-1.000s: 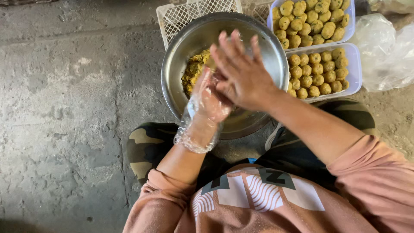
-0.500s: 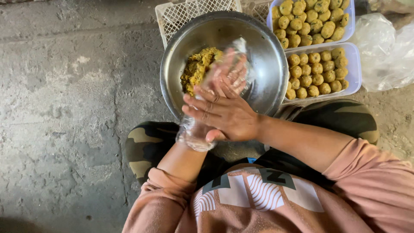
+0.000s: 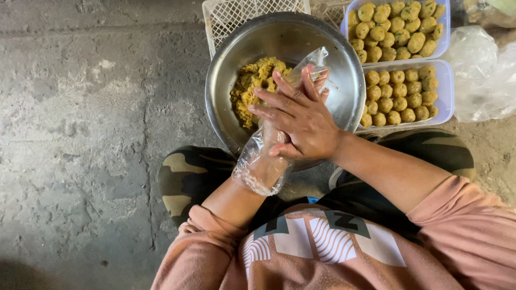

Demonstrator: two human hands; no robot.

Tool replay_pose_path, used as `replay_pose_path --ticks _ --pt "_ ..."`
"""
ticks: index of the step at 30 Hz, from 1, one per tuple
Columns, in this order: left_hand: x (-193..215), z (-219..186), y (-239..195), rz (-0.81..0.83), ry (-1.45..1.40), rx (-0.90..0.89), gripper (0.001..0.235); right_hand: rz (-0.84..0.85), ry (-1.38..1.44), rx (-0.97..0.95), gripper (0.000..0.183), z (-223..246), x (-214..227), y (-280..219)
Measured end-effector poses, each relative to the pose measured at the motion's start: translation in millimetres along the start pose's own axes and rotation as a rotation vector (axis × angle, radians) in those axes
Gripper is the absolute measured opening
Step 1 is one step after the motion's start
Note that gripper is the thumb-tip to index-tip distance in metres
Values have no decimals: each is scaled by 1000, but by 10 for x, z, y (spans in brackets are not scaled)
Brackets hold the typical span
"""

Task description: The person scoops a yellow mixture from a metal bowl using a plastic bag held in the left hand, then rolls the mixture into a ball with both hands. The finished balls are placed into a nearby plastic container. This process is repeated continuously.

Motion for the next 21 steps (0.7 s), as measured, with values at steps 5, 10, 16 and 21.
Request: replay_pose_path --ticks 5,10,16,21 --pt "-333 -93 19 -63 395 -318 85 -208 391 -5 81 -89 137 79" --pt "-467 -482 175 -139 -256 296 77 -269 334 -334 67 -458 450 -112" --pt "-410 -627 188 -23 -273 205 67 -104 -59 -268 60 -125 31 -272" --pt "-374 -566 220 106 -204 173 69 -183 4 -364 58 11 -41 -327"
Point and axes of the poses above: each hand's wrist, its own y-axis towards the middle knuckle, its own x-axis out of the back of the hand, z = x × y, the point moved 5 cm from there along y, towards the middle knuckle, and after that the axes turned 5 degrees about x, right-handed, at the moved point
